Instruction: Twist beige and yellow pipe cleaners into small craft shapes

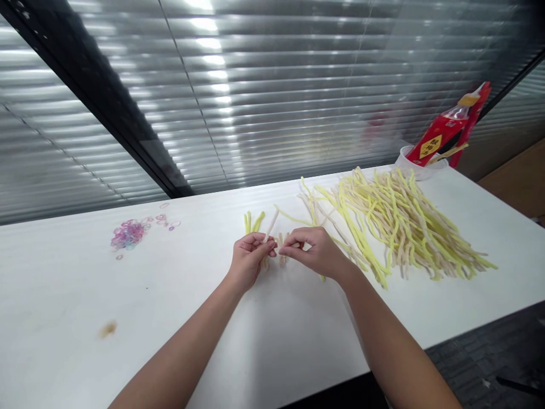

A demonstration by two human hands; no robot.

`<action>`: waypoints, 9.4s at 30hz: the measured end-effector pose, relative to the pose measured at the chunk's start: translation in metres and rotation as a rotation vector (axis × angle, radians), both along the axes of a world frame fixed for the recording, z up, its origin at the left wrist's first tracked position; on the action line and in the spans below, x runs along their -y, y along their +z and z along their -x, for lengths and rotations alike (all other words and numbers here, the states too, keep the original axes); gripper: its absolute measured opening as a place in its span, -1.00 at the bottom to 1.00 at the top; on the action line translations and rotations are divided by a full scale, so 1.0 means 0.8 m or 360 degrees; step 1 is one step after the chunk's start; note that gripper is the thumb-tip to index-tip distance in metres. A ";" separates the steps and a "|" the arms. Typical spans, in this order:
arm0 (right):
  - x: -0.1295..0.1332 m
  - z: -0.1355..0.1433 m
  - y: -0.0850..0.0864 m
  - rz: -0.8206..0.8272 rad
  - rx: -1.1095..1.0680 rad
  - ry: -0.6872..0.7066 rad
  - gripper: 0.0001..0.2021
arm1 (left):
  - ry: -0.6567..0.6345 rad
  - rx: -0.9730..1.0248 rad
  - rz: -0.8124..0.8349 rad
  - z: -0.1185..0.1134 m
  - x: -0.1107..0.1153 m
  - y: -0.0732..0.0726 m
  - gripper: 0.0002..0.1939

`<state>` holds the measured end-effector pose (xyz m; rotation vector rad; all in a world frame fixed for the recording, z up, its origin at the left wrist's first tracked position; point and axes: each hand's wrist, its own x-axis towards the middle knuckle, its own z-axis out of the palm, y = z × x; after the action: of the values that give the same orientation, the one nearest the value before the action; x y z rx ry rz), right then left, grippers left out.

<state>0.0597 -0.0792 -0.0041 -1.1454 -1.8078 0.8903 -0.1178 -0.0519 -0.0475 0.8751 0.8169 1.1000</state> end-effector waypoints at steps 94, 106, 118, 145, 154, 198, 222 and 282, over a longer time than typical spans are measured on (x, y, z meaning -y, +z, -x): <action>-0.019 0.019 -0.023 0.0643 -0.0958 -0.0256 -0.74 | -0.0752 -0.0347 0.0021 0.006 0.007 0.008 -0.59; -0.019 0.023 -0.021 0.0601 -0.1075 -0.0401 -0.76 | -0.0764 -0.0297 0.0025 0.003 0.004 0.005 -0.56; -0.030 0.009 -0.019 0.0460 -0.1356 -0.0617 -0.73 | -0.0731 -0.0074 0.0014 0.005 0.001 -0.002 -0.76; -0.026 -0.020 -0.005 0.0393 -0.1288 -0.0663 -0.77 | -0.0354 -0.0056 0.0076 -0.002 0.002 0.002 -0.76; -0.022 -0.022 0.004 0.0542 -0.1258 -0.0714 -0.74 | -0.0014 -0.0014 0.0039 -0.004 0.001 0.000 -0.76; -0.021 -0.034 0.012 0.0360 -0.1185 -0.0972 -0.71 | -0.0126 -0.1092 -0.1135 -0.004 0.022 0.007 -0.84; -0.021 -0.034 0.011 0.0171 -0.1184 -0.0831 -0.79 | -0.0133 -0.0474 -0.0299 -0.003 0.005 0.003 -0.92; -0.014 0.010 -0.002 0.0094 -0.1165 -0.0859 -0.55 | 0.0232 -0.0512 -0.0150 -0.006 0.008 0.007 -0.75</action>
<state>0.0515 -0.0678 -0.0053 -1.0730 -0.8324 0.8768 -0.1130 -0.0583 -0.0420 1.1034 1.1161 1.1473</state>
